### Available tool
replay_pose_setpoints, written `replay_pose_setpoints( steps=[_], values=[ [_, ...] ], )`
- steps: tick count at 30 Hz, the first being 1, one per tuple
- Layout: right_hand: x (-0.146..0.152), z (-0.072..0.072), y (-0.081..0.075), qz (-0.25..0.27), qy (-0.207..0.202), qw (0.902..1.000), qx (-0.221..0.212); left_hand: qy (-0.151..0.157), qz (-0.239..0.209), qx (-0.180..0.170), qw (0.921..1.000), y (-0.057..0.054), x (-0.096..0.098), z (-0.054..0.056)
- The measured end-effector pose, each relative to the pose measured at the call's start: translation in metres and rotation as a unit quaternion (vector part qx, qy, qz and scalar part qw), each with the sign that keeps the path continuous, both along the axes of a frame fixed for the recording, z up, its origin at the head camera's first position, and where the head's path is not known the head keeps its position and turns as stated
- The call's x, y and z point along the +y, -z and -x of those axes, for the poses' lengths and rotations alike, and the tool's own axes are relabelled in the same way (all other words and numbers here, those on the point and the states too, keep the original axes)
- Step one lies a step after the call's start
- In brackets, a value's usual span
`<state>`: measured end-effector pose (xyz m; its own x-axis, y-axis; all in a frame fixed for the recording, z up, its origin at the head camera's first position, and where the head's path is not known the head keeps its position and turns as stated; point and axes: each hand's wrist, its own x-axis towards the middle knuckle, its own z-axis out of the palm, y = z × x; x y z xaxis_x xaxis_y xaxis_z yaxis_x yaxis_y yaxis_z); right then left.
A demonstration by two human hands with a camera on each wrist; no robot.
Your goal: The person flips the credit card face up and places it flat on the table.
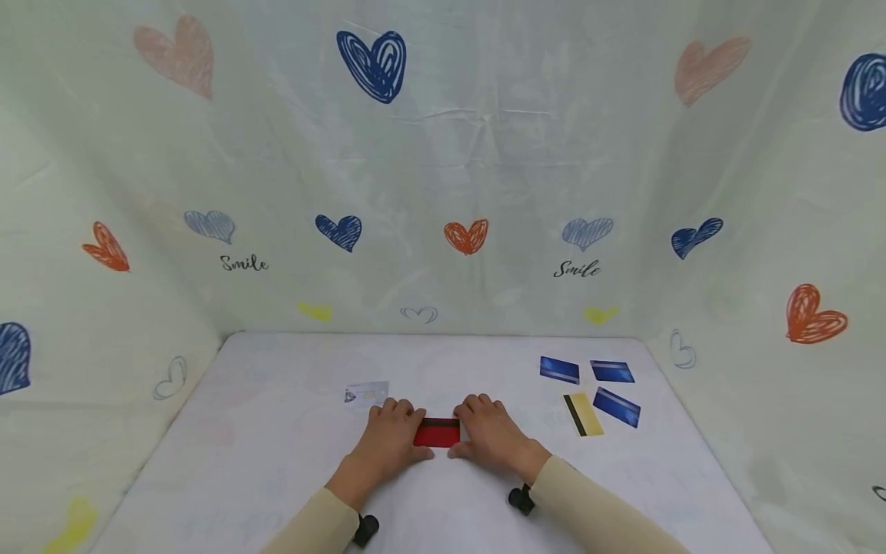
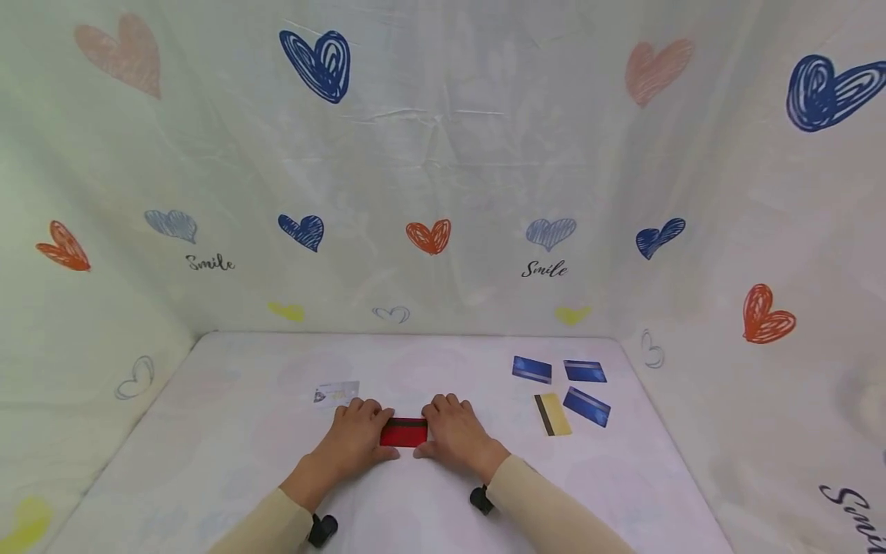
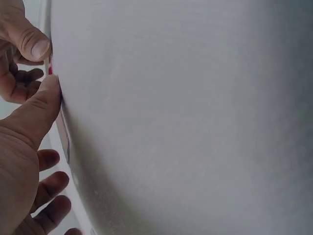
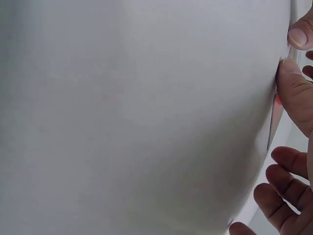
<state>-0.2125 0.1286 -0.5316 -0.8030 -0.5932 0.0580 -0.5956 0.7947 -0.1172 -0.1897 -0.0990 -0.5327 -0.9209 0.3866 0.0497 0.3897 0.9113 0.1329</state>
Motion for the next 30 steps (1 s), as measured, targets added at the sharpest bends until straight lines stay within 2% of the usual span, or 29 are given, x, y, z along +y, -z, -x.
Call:
replay_pose_setpoints(
  steps=[4, 12, 19, 30],
  values=[
    [-0.005, 0.004, -0.001, -0.005, -0.003, 0.9999, -0.013, 0.000, 0.004, 0.003, 1.0000, 0.004, -0.003, 0.003],
    [-0.009, 0.009, -0.003, -0.003, -0.005, 0.9994, -0.034, 0.003, 0.012, 0.009, 0.9999, 0.004, -0.003, 0.002],
    [-0.008, 0.009, -0.003, 0.020, 0.000, 0.9990, -0.039, 0.009, 0.002, 0.012, 0.9999, 0.001, -0.004, 0.000],
    [-0.007, 0.008, -0.002, 0.018, -0.010, 0.9987, -0.047, 0.024, -0.007, 0.013, 0.9996, -0.007, -0.011, 0.003]
  ],
)
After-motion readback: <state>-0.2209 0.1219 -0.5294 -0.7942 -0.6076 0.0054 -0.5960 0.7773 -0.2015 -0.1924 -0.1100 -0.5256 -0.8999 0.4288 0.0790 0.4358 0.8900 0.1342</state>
